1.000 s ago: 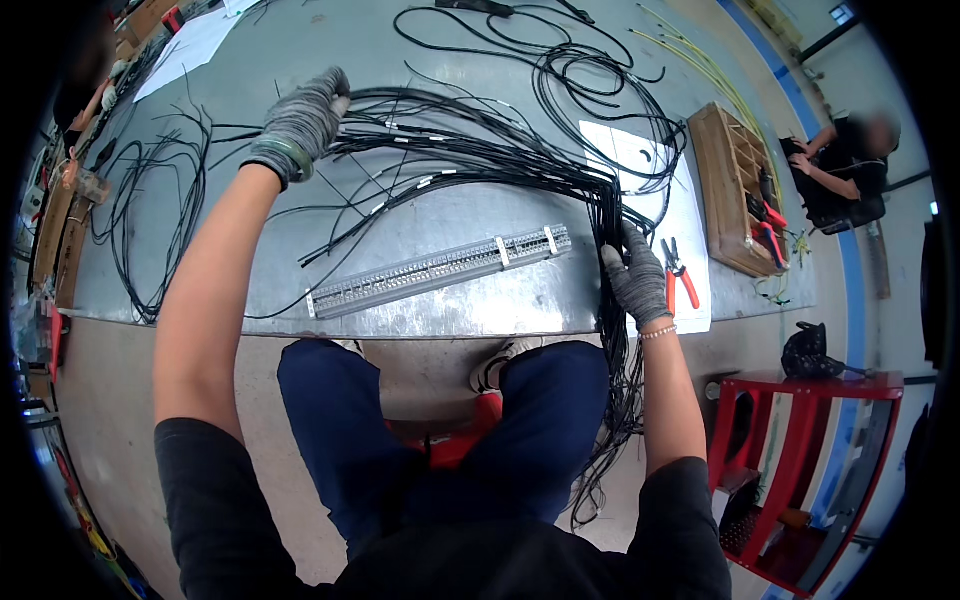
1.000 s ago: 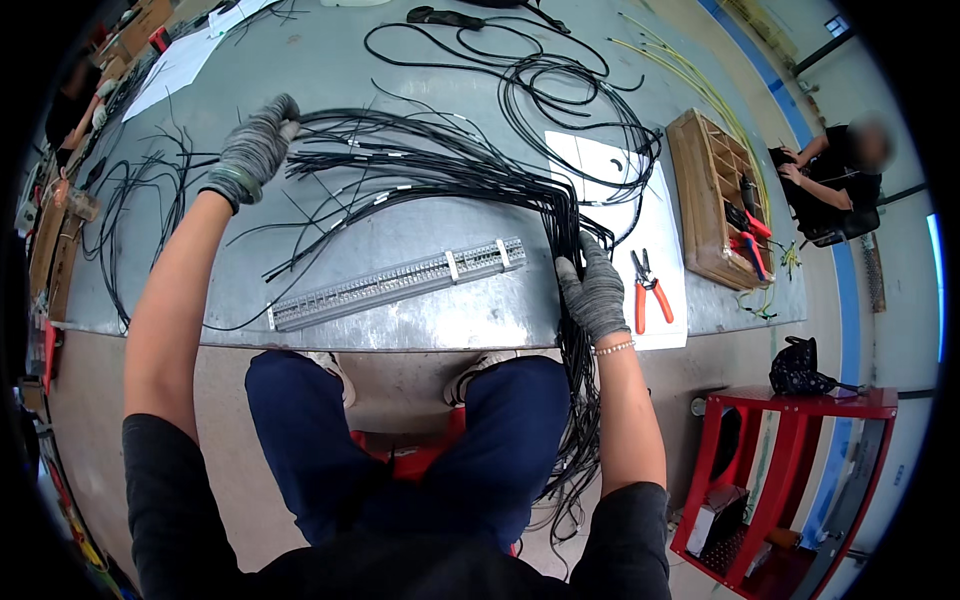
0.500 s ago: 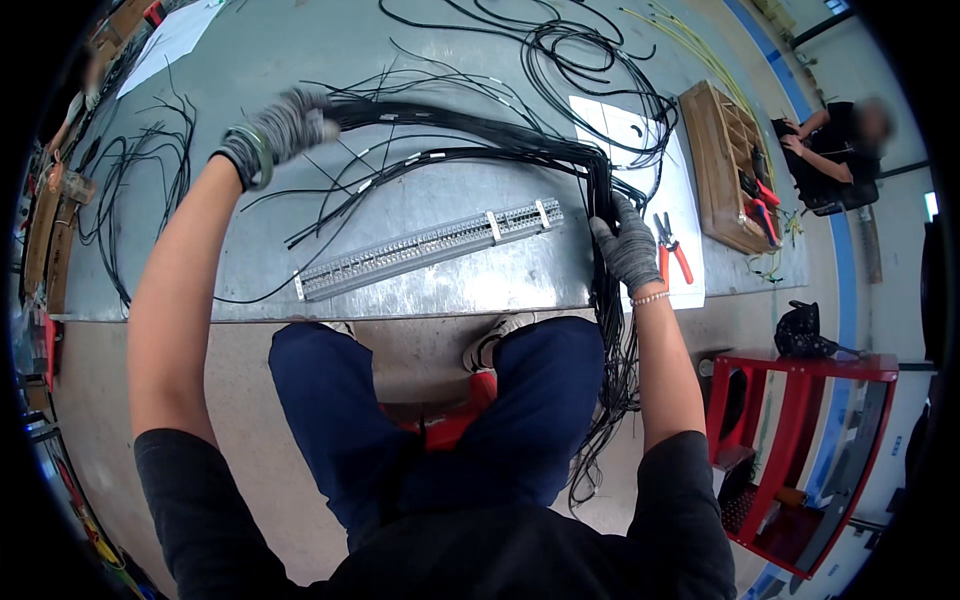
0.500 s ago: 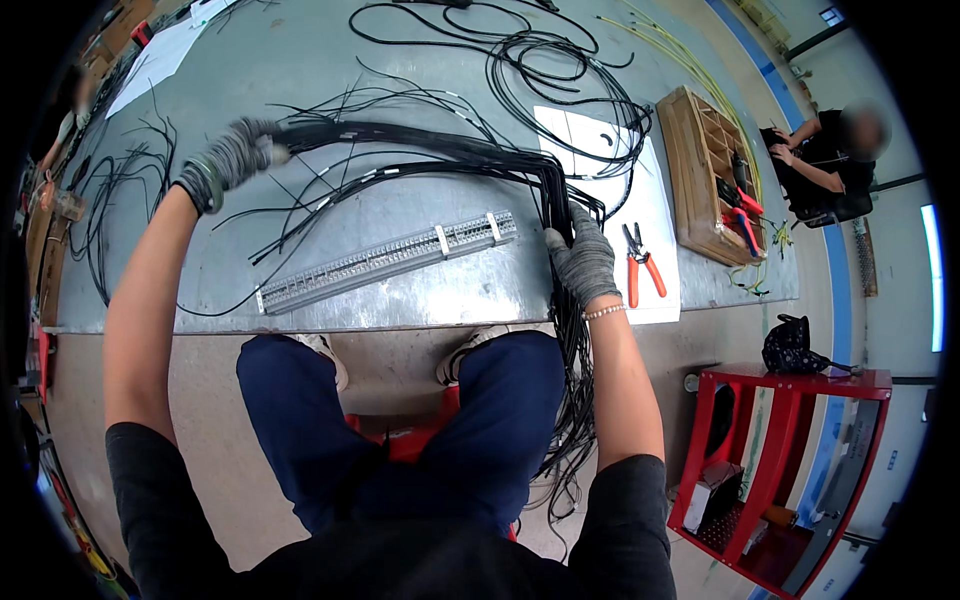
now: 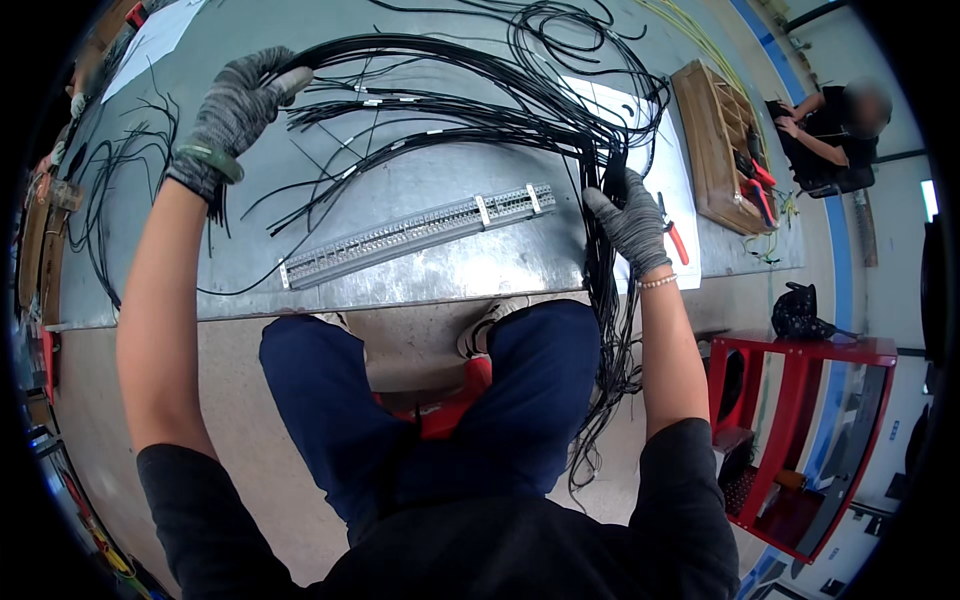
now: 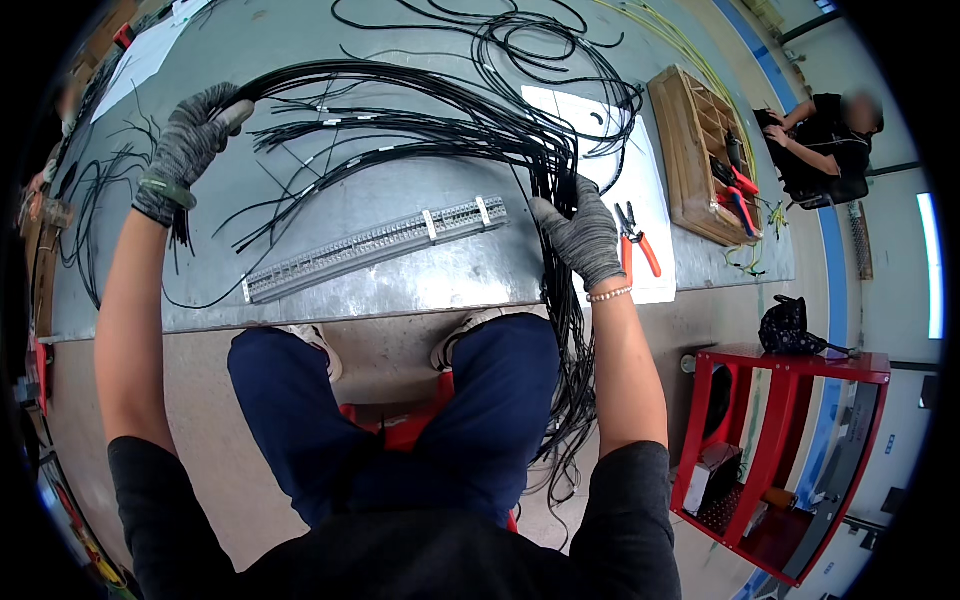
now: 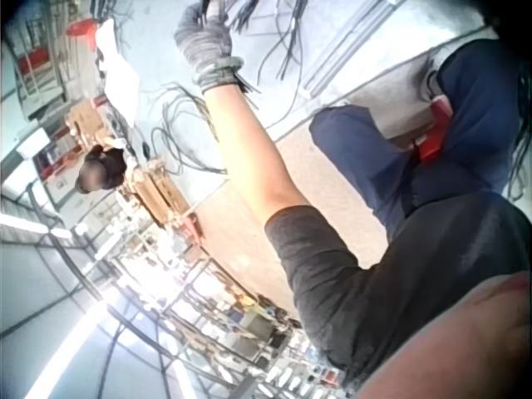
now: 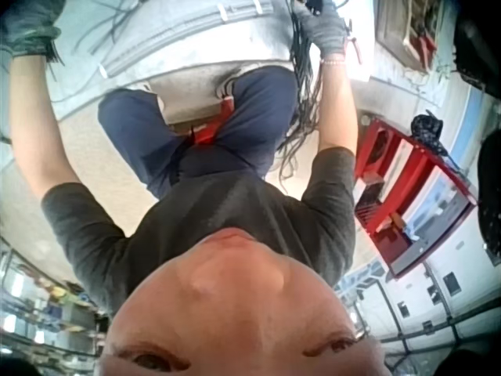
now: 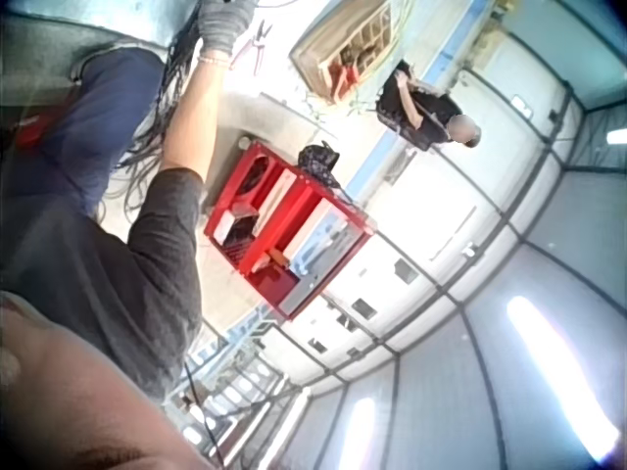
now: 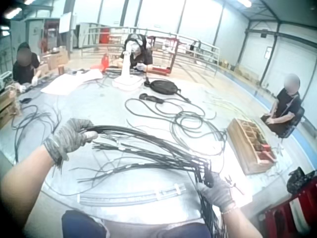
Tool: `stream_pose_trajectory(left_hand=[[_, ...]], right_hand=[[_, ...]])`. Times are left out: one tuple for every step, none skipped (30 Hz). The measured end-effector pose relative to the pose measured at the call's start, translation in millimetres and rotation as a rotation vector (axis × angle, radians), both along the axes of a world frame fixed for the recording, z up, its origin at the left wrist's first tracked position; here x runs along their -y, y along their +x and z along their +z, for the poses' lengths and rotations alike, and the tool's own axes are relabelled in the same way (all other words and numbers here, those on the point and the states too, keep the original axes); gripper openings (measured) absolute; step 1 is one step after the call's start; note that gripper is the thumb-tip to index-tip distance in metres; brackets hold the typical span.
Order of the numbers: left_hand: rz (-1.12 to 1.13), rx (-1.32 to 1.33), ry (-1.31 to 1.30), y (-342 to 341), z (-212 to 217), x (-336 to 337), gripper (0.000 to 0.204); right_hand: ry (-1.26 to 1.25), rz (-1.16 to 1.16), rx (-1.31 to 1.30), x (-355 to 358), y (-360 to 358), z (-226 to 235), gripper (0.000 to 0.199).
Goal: The person sits at a workbench and repeatedly picks up black cables, straightens them, and places them into a metal cable tray. The person handles the cables by hand, organizing them into neat bundles within the tray.
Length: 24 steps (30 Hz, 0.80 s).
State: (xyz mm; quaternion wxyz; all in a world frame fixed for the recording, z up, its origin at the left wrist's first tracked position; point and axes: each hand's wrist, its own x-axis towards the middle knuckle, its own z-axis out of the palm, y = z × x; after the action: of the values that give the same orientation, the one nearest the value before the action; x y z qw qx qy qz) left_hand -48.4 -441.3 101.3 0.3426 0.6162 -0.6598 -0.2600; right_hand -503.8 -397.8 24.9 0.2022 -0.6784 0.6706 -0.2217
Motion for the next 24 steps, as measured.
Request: stream_pose_trajectory(left_hand=[[0.042, -0.015, 0.016, 0, -3, -2, 0.029], [0.084, -0.03, 0.033, 0, -6, -8, 0.03], [0.13, -0.04, 0.047, 0, -4, -13, 0.03], [0.139, -0.029, 0.05, 7, -6, -15, 0.03], [0.148, -0.048, 0.028, 11, -8, -19, 0.029], [0.145, -0.081, 0.002, 9, -12, -22, 0.029], [0.145, -0.11, -0.02, 7, -14, -27, 0.029], [0.148, -0.138, -0.025, 3, -14, -31, 0.027], [0.139, -0.162, -0.029, 0, -13, -33, 0.026], [0.141, -0.177, -0.027, 1, -12, -38, 0.026], [0.142, -0.193, -0.024, 2, -12, -40, 0.025], [0.156, -0.198, -0.027, 4, -11, -43, 0.025], [0.155, -0.196, -0.033, 4, -12, -44, 0.025], [0.154, -0.194, -0.04, 5, -13, -45, 0.025], [0.152, -0.194, -0.046, 4, -16, -44, 0.026], [0.147, -0.187, -0.052, 4, -18, -45, 0.025], [0.142, -0.181, -0.059, 5, -20, -45, 0.025], [0.142, -0.173, -0.07, 7, -20, -46, 0.025], [0.137, -0.183, -0.073, 7, -22, -46, 0.026], [0.132, -0.195, -0.076, 6, -26, -45, 0.026], [0.135, -0.2, -0.078, 8, -28, -46, 0.027], [0.096, -0.062, -0.122, 9, -28, -48, 0.029], [0.09, 0.052, -0.116, 18, -40, -44, 0.033], [0.097, 0.175, -0.046, 18, -49, -43, 0.035]], right_hand=[[-0.032, -0.005, 0.048, 1, -1, 1, 0.069], [-0.063, -0.009, 0.095, 3, -2, 2, 0.071], [-0.098, -0.009, 0.148, 5, 0, 5, 0.073], [-0.084, -0.003, 0.242, 7, 4, 8, 0.078], [-0.098, 0.005, 0.21, 8, 8, 11, 0.082], [-0.218, 0.041, 0.048, 11, 5, 15, 0.084], [-0.332, 0.079, -0.113, 13, 8, 21, 0.085], [-0.386, 0.099, -0.299, 14, 10, 31, 0.087], [-0.398, 0.118, -0.334, 17, 14, 41, 0.087], [-0.402, 0.147, -0.398, 19, 23, 50, 0.087], [-0.405, 0.177, -0.462, 23, 31, 58, 0.086], [-0.352, 0.192, -0.549, 28, 35, 65, 0.084], [-0.296, 0.205, -0.636, 36, 38, 69, 0.082], [-0.238, 0.218, -0.723, 43, 41, 74, 0.08], [-0.075, 0.219, -0.694, 50, 44, 80, 0.077], [0.086, 0.221, -0.659, 57, 48, 88, 0.074], [0.246, 0.223, -0.622, 62, 51, 95, 0.071], [0.283, 0.291, -0.554, 64, 54, 100, 0.055], [0.38, 0.302, -0.402, 74, 48, 94, 0.047], [0.435, 0.268, -0.219, 74, 41, 87, 0.043], [0.49, 0.242, -0.032, 75, 43, 84, 0.04], [0.5, 0.182, 0.1, 66, 47, 91, 0.035], [0.48, 0.219, 0.2, 68, 41, 83, 0.037], [0.46, 0.252, 0.161, 64, 38, 88, 0.037]])
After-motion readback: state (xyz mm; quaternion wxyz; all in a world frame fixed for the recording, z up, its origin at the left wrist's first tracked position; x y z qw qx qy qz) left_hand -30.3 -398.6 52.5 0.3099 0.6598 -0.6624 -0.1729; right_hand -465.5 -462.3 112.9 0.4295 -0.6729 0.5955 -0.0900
